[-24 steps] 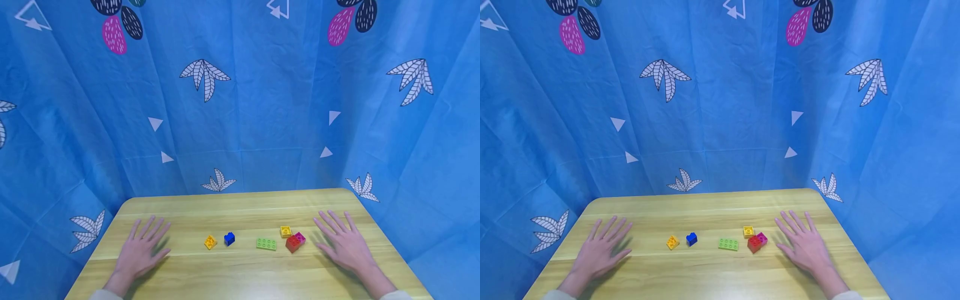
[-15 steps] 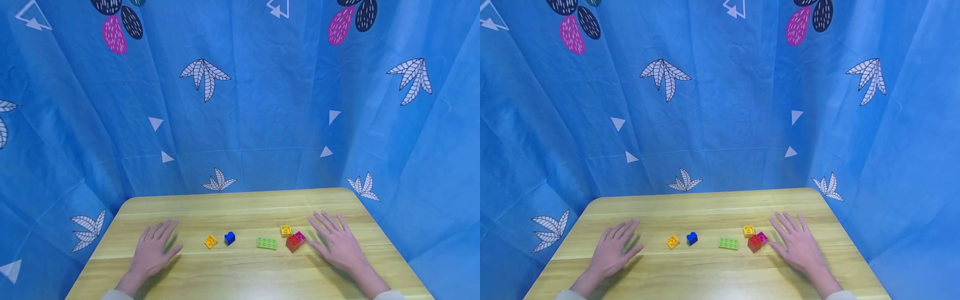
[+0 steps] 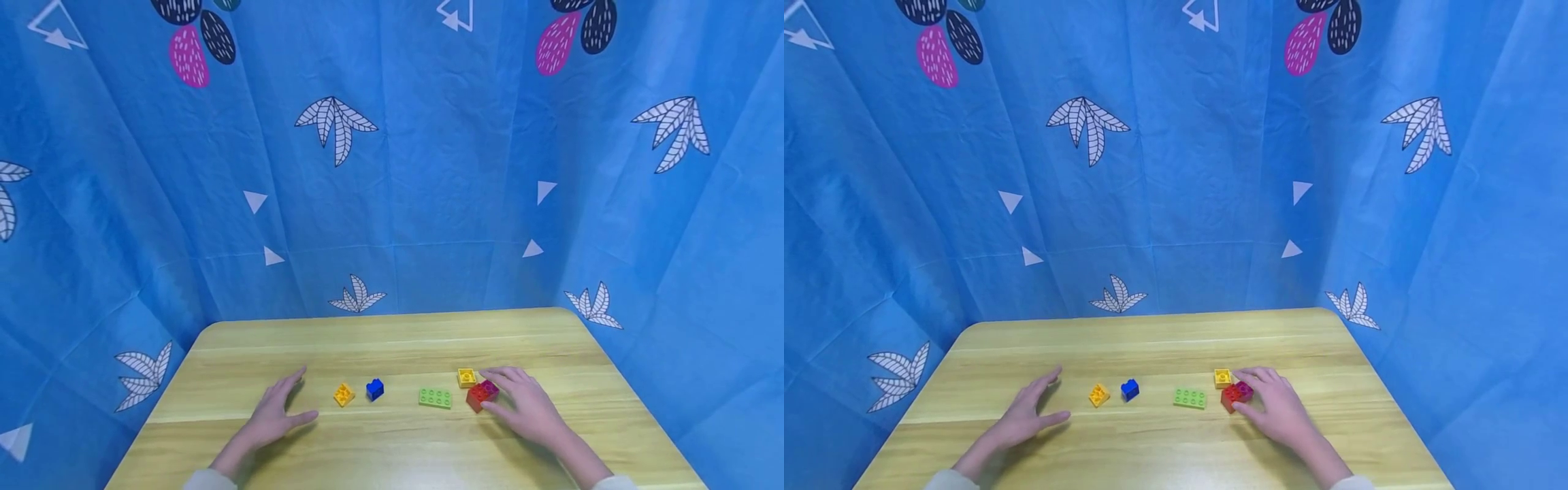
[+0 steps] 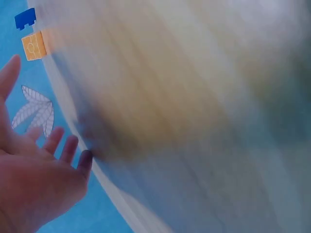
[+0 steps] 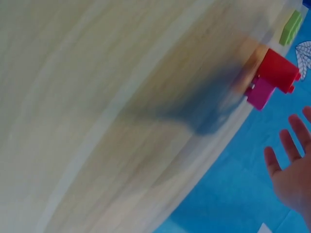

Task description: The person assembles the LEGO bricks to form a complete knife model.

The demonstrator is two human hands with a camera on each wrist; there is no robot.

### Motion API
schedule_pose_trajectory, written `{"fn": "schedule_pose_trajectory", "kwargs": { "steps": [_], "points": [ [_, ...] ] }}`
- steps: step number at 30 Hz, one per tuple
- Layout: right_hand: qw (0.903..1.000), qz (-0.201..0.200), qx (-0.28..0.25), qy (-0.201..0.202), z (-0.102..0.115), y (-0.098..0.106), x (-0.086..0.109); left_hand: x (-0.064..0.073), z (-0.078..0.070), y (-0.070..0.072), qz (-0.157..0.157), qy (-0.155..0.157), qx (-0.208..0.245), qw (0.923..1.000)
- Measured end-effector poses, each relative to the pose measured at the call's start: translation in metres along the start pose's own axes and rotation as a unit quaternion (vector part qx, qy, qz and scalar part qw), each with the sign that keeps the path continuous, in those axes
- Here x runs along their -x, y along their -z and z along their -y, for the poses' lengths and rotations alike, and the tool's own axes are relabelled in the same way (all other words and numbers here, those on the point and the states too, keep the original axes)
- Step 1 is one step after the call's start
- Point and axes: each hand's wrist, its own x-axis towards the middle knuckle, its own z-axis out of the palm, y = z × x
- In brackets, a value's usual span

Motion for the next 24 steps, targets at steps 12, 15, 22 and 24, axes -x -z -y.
{"fn": "schedule_pose_trajectory", "kwargs": {
  "steps": [12, 15, 22, 24],
  "points": [
    [0.9977, 0.034, -0.041, -0.042, 0.012, -0.011, -0.007, 0.004, 0.003, -0.001, 0.011, -0.007, 0.0, 0.9999],
    [0.9958, 0.047, -0.059, -0.053, 0.011, -0.012, -0.009, 0.004, 0.003, -0.002, 0.02, 0.012, 0.008, 0.9997],
    [0.9935, 0.05, -0.091, -0.048, 0.008, -0.016, -0.013, 0.005, 0.002, -0.002, 0.024, 0.02, -0.003, 0.9995],
    [0.9929, 0.051, -0.095, -0.051, 0.007, -0.017, -0.013, 0.005, 0.001, -0.001, 0.023, 0.019, -0.005, 0.9995]
  ]
}}
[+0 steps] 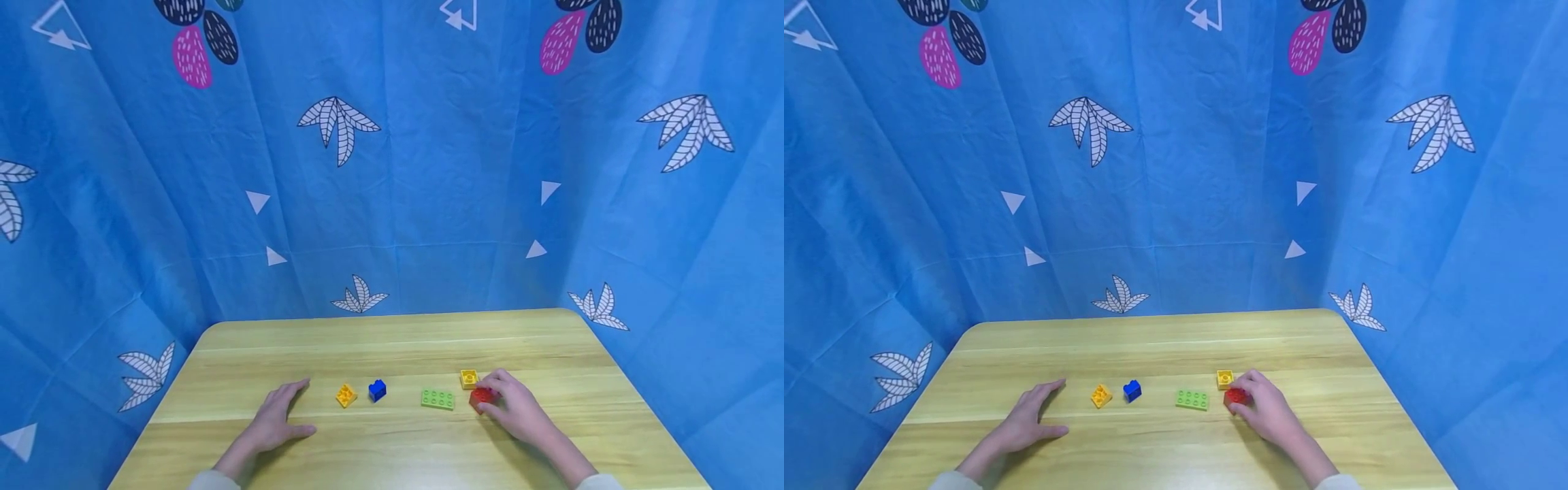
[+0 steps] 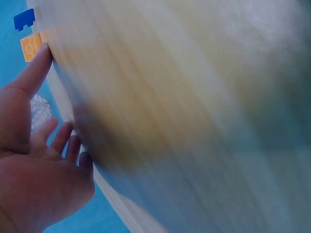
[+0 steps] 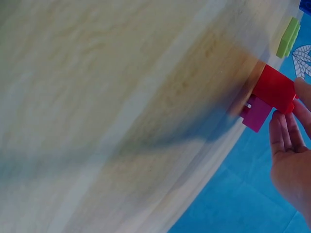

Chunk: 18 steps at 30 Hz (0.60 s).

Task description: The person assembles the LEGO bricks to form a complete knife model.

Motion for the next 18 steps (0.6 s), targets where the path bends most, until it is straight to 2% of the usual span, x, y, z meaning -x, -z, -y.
{"fn": "schedule_pose_trajectory", "kwargs": {
  "steps": [10, 18],
  "points": [
    [0.9999, 0.006, -0.013, -0.007, -0.0031, -0.001, -0.003, 0.0023, -0.0026, 0.0034, 0.002, -0.003, 0.003, 1.0],
    [0.9999, 0.006, -0.01, -0.01, -0.0025, -0.0005, -0.004, 0.0016, -0.0013, 0.0009, -0.002, -0.002, -0.003, 1.0]
  ]
}}
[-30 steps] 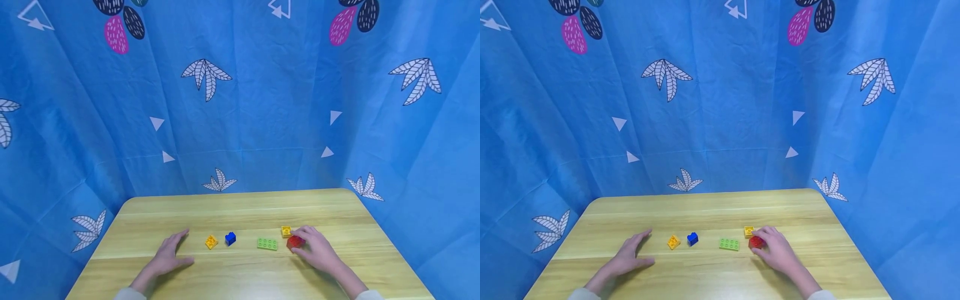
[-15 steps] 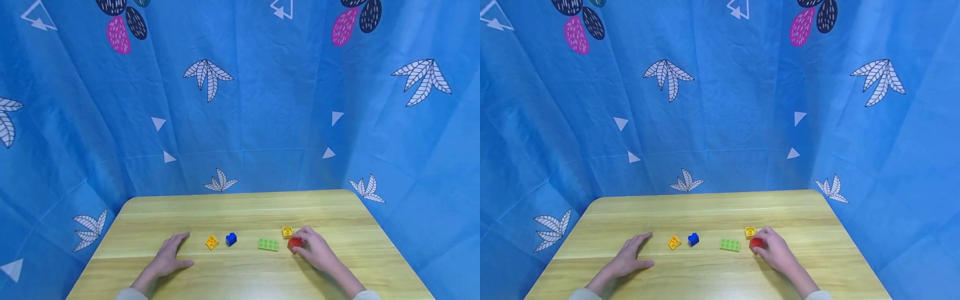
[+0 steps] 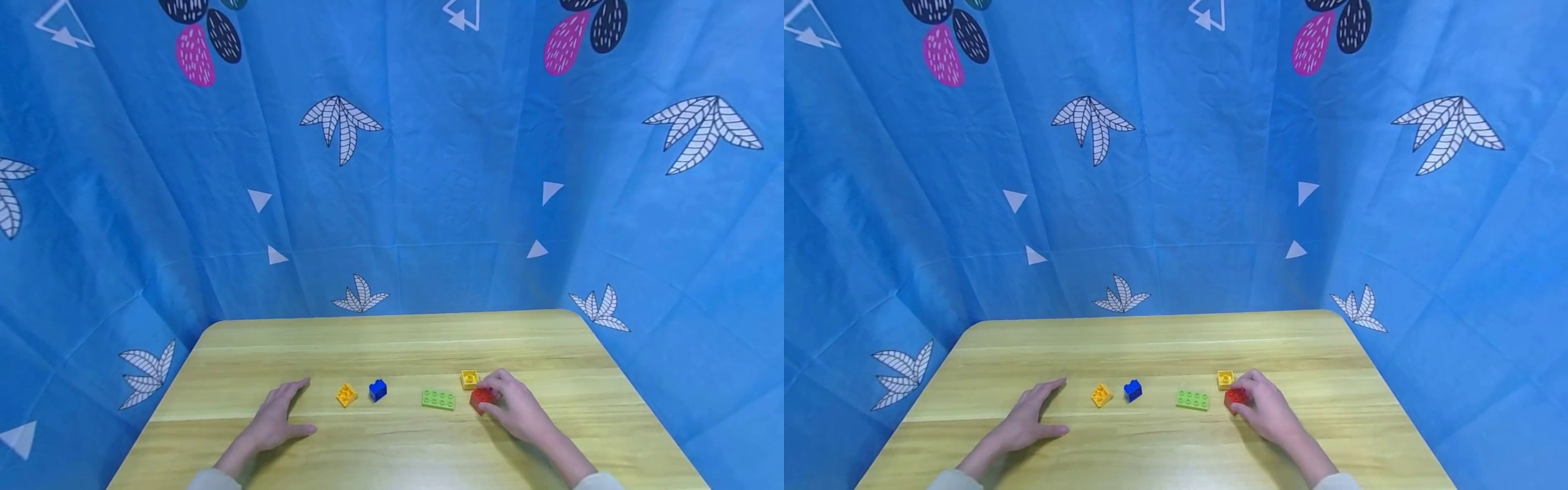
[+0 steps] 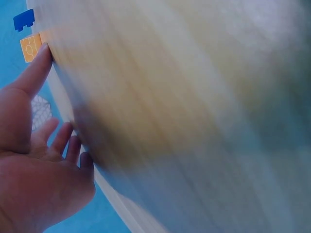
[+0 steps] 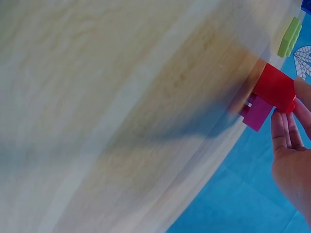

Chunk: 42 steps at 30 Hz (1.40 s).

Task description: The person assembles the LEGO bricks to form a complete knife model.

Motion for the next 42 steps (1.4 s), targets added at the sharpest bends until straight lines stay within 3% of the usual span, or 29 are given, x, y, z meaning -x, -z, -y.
{"fn": "schedule_pose_trajectory", "kwargs": {
  "steps": [8, 17, 29, 33, 37, 42],
  "points": [
    [1.0, 0.005, 0.0, 0.004, 0.0, 0.001, 0.002, 0.001, 0.0, -0.001, 0.002, 0.004, 0.003, 1.0],
    [0.9997, -0.015, -0.016, 0.004, 0.006, 0.004, 0.004, 0.0, 0.0, -0.002, -0.007, -0.012, 0.006, 0.9999],
    [0.9965, 0.003, -0.058, 0.06, 0.042, -0.008, 0.009, 0.0, -0.001, 0.0, 0.002, -0.007, 0.009, 0.9999],
    [0.9935, 0.01, -0.08, 0.08, 0.057, -0.015, 0.012, -0.001, 0.002, -0.002, -0.007, -0.02, 0.003, 0.9998],
    [0.9911, 0.033, -0.093, 0.089, 0.071, -0.022, 0.013, -0.002, 0.008, -0.006, -0.023, -0.038, -0.01, 0.9989],
    [0.9887, 0.075, -0.1, 0.083, 0.086, -0.031, 0.016, -0.002, 0.009, -0.007, -0.025, -0.037, -0.011, 0.9989]
  ]
}}
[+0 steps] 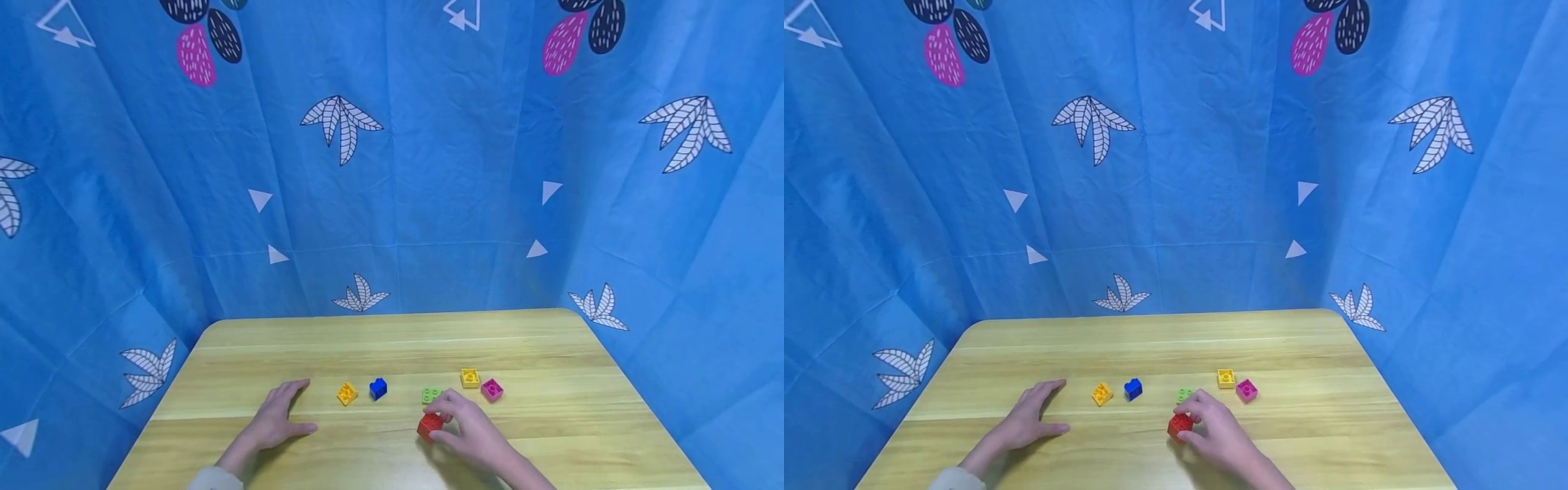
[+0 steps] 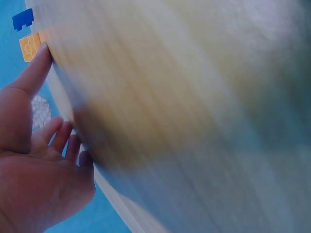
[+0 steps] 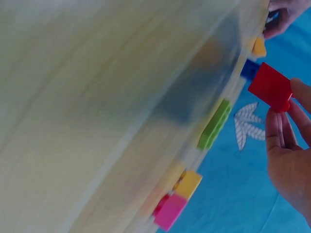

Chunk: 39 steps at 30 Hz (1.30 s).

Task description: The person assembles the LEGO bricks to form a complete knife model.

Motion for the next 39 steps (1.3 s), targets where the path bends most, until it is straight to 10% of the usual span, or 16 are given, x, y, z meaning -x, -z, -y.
{"fn": "schedule_pose_trajectory", "kwargs": {
  "steps": [10, 39],
  "points": [
    [0.9976, 0.062, -0.012, -0.03, 0.014, -0.018, 0.001, 0.0, -0.007, 0.004, 0.021, 0.037, 0.011, 0.999],
    [0.9932, 0.116, -0.009, -0.007, 0.011, -0.027, 0.001, 0.001, -0.006, 0.004, 0.007, 0.01, -0.002, 0.9999]
  ]
}}
